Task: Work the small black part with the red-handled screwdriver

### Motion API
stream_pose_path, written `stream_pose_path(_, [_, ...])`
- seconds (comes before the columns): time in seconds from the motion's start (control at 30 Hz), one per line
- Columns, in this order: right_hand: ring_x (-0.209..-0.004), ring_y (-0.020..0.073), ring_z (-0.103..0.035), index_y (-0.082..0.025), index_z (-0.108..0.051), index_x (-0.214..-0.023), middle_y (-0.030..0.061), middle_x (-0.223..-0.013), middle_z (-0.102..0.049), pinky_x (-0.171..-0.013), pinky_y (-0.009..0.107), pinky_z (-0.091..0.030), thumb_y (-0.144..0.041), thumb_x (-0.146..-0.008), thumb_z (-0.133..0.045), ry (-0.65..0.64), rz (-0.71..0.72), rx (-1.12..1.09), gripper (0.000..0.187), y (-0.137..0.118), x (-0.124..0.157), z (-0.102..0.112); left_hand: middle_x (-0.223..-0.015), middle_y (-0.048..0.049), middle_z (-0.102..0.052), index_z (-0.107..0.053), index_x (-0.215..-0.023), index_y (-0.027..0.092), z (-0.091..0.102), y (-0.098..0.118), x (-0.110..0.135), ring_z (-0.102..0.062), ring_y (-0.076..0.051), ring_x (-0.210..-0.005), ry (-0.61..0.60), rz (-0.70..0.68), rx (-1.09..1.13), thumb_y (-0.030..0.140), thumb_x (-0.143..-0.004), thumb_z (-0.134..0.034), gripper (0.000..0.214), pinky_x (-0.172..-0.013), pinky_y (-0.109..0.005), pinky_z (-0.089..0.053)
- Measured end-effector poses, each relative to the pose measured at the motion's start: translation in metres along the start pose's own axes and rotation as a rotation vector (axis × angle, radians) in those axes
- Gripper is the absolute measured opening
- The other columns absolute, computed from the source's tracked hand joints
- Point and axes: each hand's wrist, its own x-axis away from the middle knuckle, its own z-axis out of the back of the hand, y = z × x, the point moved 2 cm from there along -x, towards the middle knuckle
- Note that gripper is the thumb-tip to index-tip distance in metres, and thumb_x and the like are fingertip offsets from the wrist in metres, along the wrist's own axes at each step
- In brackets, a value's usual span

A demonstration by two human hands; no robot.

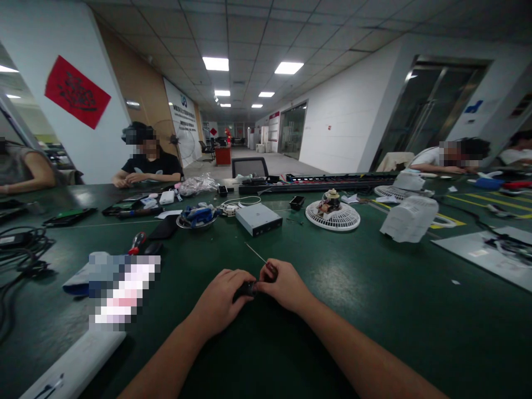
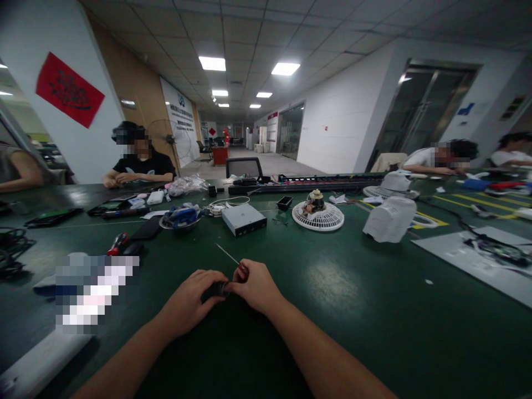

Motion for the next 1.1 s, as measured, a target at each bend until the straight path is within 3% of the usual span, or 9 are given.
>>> stream_pose_path(0.13, [-0.055,0.0084,-0.039,-0.019,-0.047,-0.065,-0.0086,-0.060,-0.044,-0.050,0.022,-0.032,-0.018,-0.063,-0.072,-0.079,-0.027,0.017,0.025,0.000,0.000,0.000,-0.105,-0.0010,-0.067,-0.060,-0.102,0.025,0.001,0.006,-0.001,-0.058,-0.021,-0.099,-0.044,-0.025,0.020,0.008,-0.079,-0.063,0.028,-0.090,-0.035,-0.043])
stream_pose_path(0.27, [-0.057,0.0092,-0.039,-0.019,-0.044,-0.065,-0.0074,-0.061,-0.043,-0.051,0.023,-0.031,-0.023,-0.070,-0.069,-0.080,0.014,0.097,0.026,-0.005,0.003,-0.002,-0.106,-0.0024,-0.066,-0.059,-0.105,0.024,0.000,0.003,-0.002,-0.058,-0.022,-0.099,-0.010,0.010,0.022,0.011,-0.081,-0.062,0.028,-0.087,-0.036,-0.044])
stream_pose_path(0.37, [-0.058,0.0105,-0.042,-0.019,-0.045,-0.068,-0.0055,-0.063,-0.046,-0.054,0.024,-0.033,-0.030,-0.081,-0.061,-0.047,0.072,0.153,0.024,-0.009,0.005,-0.001,-0.107,-0.0043,-0.065,-0.060,-0.108,0.024,-0.001,-0.005,-0.002,-0.058,-0.023,-0.097,0.058,0.081,-0.003,0.016,-0.083,-0.062,0.027,-0.086,-0.038,-0.045])
stream_pose_path(0.47, [-0.061,0.0122,-0.048,-0.019,-0.049,-0.074,-0.0032,-0.066,-0.048,-0.059,0.025,-0.036,-0.037,-0.097,-0.037,0.001,0.130,0.144,0.032,-0.010,0.005,0.007,-0.105,-0.0040,-0.065,-0.061,-0.105,0.023,0.001,-0.014,-0.002,-0.059,-0.023,-0.095,0.163,0.168,-0.028,0.017,-0.082,-0.063,0.025,-0.085,-0.039,-0.046])
stream_pose_path(0.53, [-0.062,0.0130,-0.050,-0.019,-0.052,-0.075,-0.0020,-0.067,-0.051,-0.060,0.026,-0.037,-0.036,-0.099,-0.029,0.021,0.138,0.171,0.038,-0.009,0.005,0.014,-0.103,-0.0042,-0.066,-0.061,-0.103,0.023,0.003,-0.020,-0.002,-0.060,-0.024,-0.094,0.240,0.241,-0.037,0.018,-0.080,-0.065,0.024,-0.085,-0.039,-0.046])
stream_pose_path(0.63, [-0.071,0.0170,-0.057,-0.020,-0.066,-0.093,0.0020,-0.076,-0.062,-0.065,0.029,-0.040,-0.034,-0.097,-0.038,-0.021,0.135,0.337,0.031,-0.008,0.003,0.022,-0.100,-0.0045,-0.066,-0.061,-0.099,0.022,0.006,-0.028,-0.001,-0.062,-0.024,-0.092,0.322,0.372,-0.035,0.019,-0.077,-0.067,0.023,-0.080,-0.038,-0.048])
stream_pose_path(0.73, [-0.078,0.0189,-0.059,-0.023,-0.067,-0.114,0.0053,-0.091,-0.064,-0.069,0.031,-0.043,-0.031,-0.094,-0.046,-0.025,0.129,0.416,0.030,-0.009,0.002,0.024,-0.098,-0.0039,-0.065,-0.060,-0.095,0.021,0.007,-0.032,0.000,-0.063,-0.023,-0.090,0.361,0.441,-0.023,0.020,-0.075,-0.069,0.022,-0.076,-0.036,-0.049])
stream_pose_path(0.87, [-0.073,0.0171,-0.057,-0.026,-0.067,-0.118,0.0045,-0.090,-0.059,-0.065,0.030,-0.044,-0.031,-0.093,-0.048,-0.048,0.124,0.428,0.031,-0.009,0.003,0.021,-0.097,-0.0036,-0.064,-0.058,-0.094,0.021,0.006,-0.032,-0.001,-0.062,-0.022,-0.089,0.366,0.425,-0.011,0.018,-0.075,-0.068,0.022,-0.075,-0.034,-0.048])
stream_pose_path(1.1, [-0.074,0.0162,-0.057,-0.026,-0.069,-0.113,0.0036,-0.088,-0.058,-0.065,0.030,-0.043,-0.029,-0.093,-0.049,-0.048,0.170,0.412,0.029,-0.007,0.003,0.017,-0.093,-0.0026,-0.061,-0.058,-0.091,0.021,0.004,-0.021,-0.002,-0.060,-0.021,-0.085,0.276,0.258,-0.042,0.010,-0.073,-0.065,0.022,-0.075,-0.033,-0.047])
